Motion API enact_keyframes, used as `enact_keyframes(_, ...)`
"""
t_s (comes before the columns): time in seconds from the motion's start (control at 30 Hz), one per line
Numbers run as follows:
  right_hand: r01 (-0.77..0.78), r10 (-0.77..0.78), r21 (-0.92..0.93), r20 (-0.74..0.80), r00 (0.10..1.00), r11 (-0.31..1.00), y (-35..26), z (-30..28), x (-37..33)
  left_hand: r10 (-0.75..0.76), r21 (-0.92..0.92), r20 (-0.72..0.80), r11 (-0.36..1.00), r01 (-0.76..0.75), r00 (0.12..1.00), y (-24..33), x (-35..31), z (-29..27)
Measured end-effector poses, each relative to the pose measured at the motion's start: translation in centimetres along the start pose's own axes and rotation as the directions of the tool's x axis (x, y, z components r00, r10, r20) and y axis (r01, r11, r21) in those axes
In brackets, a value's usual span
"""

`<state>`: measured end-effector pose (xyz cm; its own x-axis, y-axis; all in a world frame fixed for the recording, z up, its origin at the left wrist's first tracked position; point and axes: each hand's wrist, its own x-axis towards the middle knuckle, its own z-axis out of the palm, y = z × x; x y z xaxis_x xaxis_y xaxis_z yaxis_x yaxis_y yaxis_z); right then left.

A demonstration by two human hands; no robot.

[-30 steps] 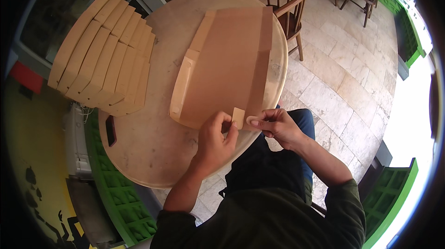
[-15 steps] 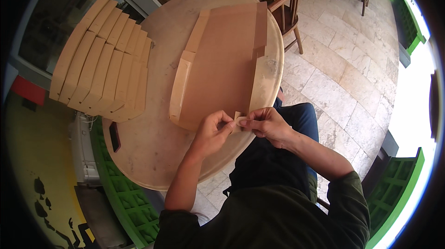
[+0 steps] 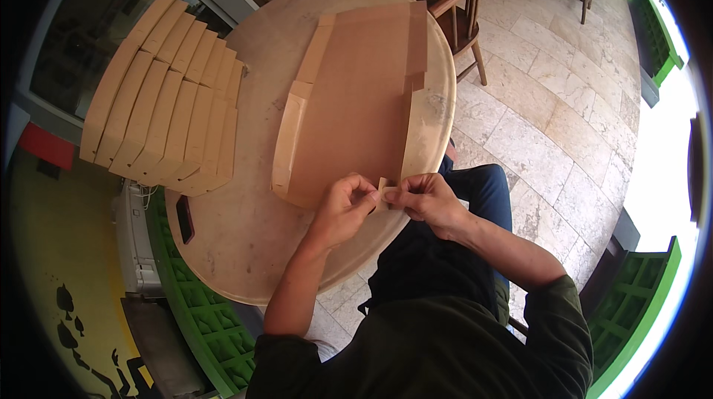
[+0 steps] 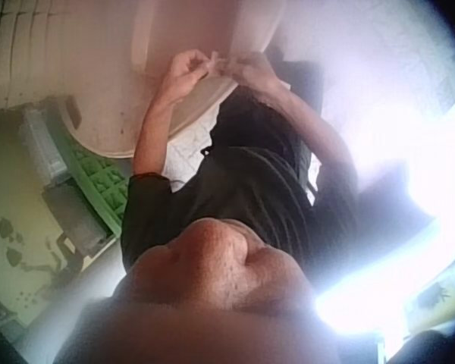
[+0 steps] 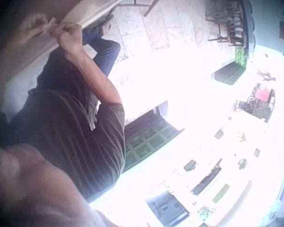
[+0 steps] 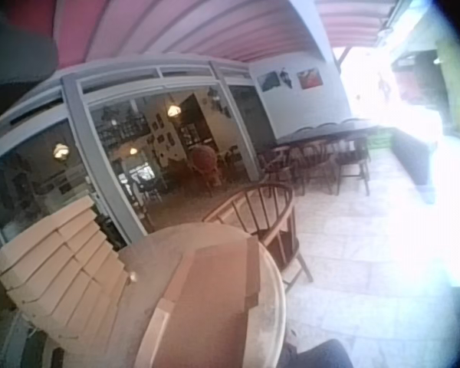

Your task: The person assembles flat-packed cardboard boxes by folding the flaps and interlocking the tabs to form rectangular boxes. The person repeatedly picks up a flat piece, folds it into shape, and stacks the finished box on a growing pile on the table.

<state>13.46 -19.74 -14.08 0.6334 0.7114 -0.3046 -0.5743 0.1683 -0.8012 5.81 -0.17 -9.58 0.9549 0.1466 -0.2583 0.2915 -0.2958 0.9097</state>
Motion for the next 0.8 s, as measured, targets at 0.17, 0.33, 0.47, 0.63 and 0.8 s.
enact_keyframes(0.17, -0.018, 0.020, -0.036, 0.050, 0.999, 0.999, -0.1, -0.4, 0.3, 0.096, 0.068, 0.033, 0.993, -0.098, 0.995, 0.0, 0.1, 0.3)
enact_keyframes(0.33, -0.008, 0.015, -0.188, 0.035, 0.999, 0.982, -1.1, -0.8, -0.5, 0.050, -0.114, 0.025, 0.992, -0.046, 0.998, 0.6, 0.3, 0.2)
enact_keyframes(0.47, -0.010, 0.013, -0.179, 0.017, 1.000, 0.984, -1.5, -0.8, -0.8, 0.024, 0.106, 0.068, 0.994, -0.031, 0.997, 1.2, 0.6, 0.0)
enact_keyframes(0.63, -0.035, 0.037, -0.188, 0.011, 0.999, 0.982, -1.4, -0.8, -0.5, 0.009, 0.190, 0.139, 0.981, -0.036, 0.990, 1.6, 1.4, -0.1)
enact_keyframes(0.8, -0.008, 0.011, -0.187, 0.014, 1.000, 0.982, -1.2, -0.8, -0.5, 0.044, 0.155, 0.212, 0.985, -0.078, 0.976, 1.7, 2.1, 0.2)
